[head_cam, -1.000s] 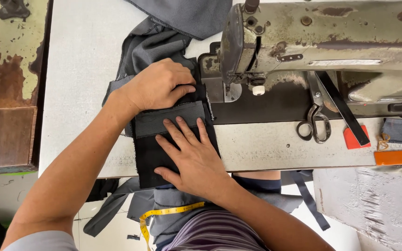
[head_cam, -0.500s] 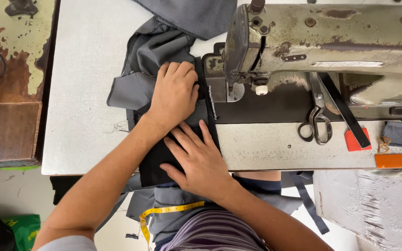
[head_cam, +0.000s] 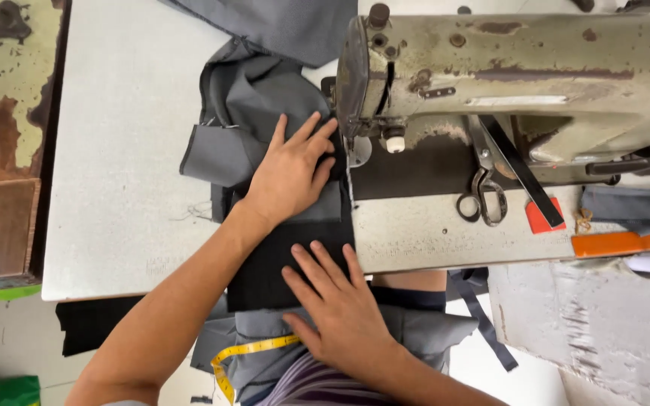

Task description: A person measures fabric with a ruler and tape, marks it with chalk, and then joins the sections using an industrial sewing machine.

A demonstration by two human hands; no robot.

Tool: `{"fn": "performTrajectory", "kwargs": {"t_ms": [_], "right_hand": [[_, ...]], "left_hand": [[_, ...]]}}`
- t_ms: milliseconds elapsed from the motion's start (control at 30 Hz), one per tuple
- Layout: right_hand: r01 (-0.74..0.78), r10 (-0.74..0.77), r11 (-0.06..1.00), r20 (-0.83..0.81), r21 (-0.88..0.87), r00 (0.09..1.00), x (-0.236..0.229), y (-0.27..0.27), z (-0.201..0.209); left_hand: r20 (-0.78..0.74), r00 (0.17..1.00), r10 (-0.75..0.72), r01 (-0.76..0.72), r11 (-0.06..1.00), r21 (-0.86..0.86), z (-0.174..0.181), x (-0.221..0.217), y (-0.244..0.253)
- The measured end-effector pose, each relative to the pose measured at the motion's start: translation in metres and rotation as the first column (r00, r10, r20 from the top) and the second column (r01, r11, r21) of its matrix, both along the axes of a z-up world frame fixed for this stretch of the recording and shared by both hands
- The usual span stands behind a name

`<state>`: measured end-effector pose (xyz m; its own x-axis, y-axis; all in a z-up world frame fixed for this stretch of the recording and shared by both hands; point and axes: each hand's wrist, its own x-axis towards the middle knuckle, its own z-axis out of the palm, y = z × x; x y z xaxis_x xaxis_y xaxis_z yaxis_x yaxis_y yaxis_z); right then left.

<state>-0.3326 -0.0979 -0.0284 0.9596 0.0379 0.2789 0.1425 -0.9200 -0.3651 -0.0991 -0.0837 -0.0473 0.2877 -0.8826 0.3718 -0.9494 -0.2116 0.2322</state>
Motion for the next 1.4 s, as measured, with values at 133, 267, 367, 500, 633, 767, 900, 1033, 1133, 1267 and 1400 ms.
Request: {"fn": "performTrajectory", "kwargs": {"t_ms": [133, 267, 367, 500, 633, 767, 900, 1033, 1133, 1267, 1400], "right_hand": [[0.037, -0.039, 0.998, -0.017, -0.060, 0.999, -0.011, -0.005, -0.004], [0.019, -0.038, 0.971, 0.077, 0.237, 0.996, -0.025, -0.005, -0.006], [0.095, -0.234, 0.827, 0.185, 0.555, 0.955, -0.064, 0.004, 0.010], [0.398, -0.297, 0.423, -0.291, 0.814, 0.909, -0.088, -0.005, -0.025], [0.467, -0.135, 0.032, -0.460, 0.883, 0.878, -0.087, -0.014, -0.054], [0.338, -0.128, -0.147, -0.356, 0.930, 0.926, -0.063, -0.020, -0.049], [0.422, -0.270, -0.200, -0.464, 0.884, 0.844, -0.037, -0.017, -0.038], [0.492, -0.422, -0.064, -0.470, 0.868, 0.775, -0.042, 0.001, -0.036], [0.471, -0.435, -0.022, -0.433, 0.882, 0.790, -0.046, 0.005, -0.033], [0.449, -0.414, 0.021, -0.401, 0.893, 0.817, -0.053, 0.006, -0.037], [0.451, -0.409, 0.041, -0.397, 0.892, 0.822, -0.055, 0.006, -0.045]], "left_hand": [[0.001, 1.000, -0.008, 0.008, 1.000, 0.028, -0.013, -0.002, -0.014], [-0.013, 0.999, -0.030, 0.030, 0.999, 0.016, -0.017, 0.003, -0.022], [0.029, 0.999, -0.046, 0.046, 0.999, -0.002, -0.026, 0.006, -0.023], [0.063, 0.997, -0.052, 0.055, 0.997, -0.057, -0.037, 0.014, -0.026], [-0.023, 0.998, -0.065, 0.063, 0.995, -0.083, -0.027, 0.009, -0.023], [-0.096, 0.995, -0.041, 0.033, 0.996, -0.083, -0.023, 0.014, -0.027], [0.047, 0.996, -0.078, 0.083, 0.990, -0.112, -0.026, 0.013, -0.024], [-0.023, 0.999, -0.048, 0.048, 0.999, -0.015, -0.024, 0.000, -0.014], [-0.042, 0.999, -0.032, 0.033, 0.999, 0.022, -0.012, -0.007, -0.010], [-0.118, 0.993, -0.011, 0.015, 0.999, 0.035, -0.013, -0.014, -0.008], [-0.196, 0.980, 0.020, -0.008, 0.998, 0.064, -0.012, -0.012, -0.012]]}}
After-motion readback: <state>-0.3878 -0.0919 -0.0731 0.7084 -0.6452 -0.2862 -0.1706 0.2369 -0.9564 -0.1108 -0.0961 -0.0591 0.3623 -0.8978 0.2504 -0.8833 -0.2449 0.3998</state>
